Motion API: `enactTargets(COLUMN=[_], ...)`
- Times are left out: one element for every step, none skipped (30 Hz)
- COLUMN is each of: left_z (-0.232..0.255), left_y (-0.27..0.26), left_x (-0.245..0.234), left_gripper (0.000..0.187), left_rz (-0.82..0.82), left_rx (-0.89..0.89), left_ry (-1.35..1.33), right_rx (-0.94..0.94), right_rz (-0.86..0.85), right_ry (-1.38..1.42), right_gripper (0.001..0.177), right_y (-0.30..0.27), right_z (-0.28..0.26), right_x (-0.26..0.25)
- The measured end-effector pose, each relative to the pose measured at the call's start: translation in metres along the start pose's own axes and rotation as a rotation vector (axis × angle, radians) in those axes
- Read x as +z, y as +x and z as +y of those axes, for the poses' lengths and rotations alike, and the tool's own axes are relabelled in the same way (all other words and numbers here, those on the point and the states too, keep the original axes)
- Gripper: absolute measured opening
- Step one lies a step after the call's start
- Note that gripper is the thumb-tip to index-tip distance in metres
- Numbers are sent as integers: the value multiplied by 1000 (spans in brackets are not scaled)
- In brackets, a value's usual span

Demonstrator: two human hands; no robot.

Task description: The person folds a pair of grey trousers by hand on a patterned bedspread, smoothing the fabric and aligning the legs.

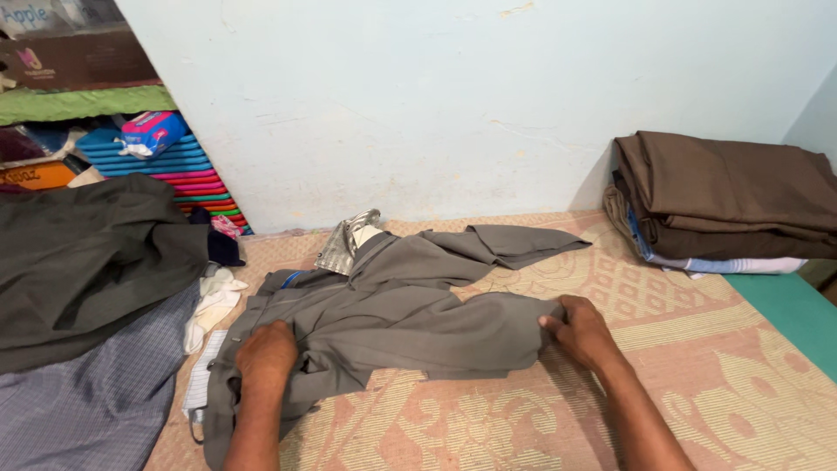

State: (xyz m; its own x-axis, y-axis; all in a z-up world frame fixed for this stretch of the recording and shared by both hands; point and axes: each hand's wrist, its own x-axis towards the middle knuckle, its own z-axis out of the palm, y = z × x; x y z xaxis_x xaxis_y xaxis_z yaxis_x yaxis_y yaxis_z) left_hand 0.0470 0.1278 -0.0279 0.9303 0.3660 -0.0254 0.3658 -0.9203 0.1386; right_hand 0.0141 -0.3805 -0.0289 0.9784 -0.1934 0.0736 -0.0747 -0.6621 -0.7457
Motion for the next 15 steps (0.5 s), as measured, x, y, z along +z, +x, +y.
enactTargets(left_z=[1,1,0,0,0,-1,-2,-2,-3,-3,-2,-4,-5,-7,-7], left_y=[-1,-1,-1,-2,-2,-3,-3,-2,-2,0,1,1,1,1,1], left_x=[-1,-3,-4,-4,-4,-4,-3,-3,-2,-2,-2,-1,1,1,2], left_gripper=[34,33,32,32,31,30,30,29,29,29,29,29,29,28,27], left_rz=[-1,4,9,9,15,19,19,28,37,39,36,31,31,62,93], left_rx=[-6,-4,-2,-7,-1,6,3,13,24,26,17,5,4,22,40], left_ry=[0,-6,-11,-10,-14,-19,-19,-18,-17,-18,-29,-40,-42,-40,-39], right_rx=[25,47,42,116,191,189,219,248,248,234,216,215,139,63,65], right_rz=[-20,-40,-45,-91,-137,-139,-174,-204,-205,-64,83,82,154,226,227], right_ry=[-59,-116,-116,-153,-189,-190,78,348,349,660,971,969,1027,1084,1083], right_gripper=[43,34,34,32,31,31,34,38,38,34,32,32,33,36,36], right_y=[-1,-2,-2,-1,-1,-3,-6,-8,-10,-12,-13,-14,-13,-13,-14], right_z=[0,-3,-5,-5,-5,-5,-2,2,4,4,3,0,-3,-4,-4], right_x=[-3,-5,-12,-25,-33,-38,-48,-57,-63,-70,-75,-75,-73,-73,-71])
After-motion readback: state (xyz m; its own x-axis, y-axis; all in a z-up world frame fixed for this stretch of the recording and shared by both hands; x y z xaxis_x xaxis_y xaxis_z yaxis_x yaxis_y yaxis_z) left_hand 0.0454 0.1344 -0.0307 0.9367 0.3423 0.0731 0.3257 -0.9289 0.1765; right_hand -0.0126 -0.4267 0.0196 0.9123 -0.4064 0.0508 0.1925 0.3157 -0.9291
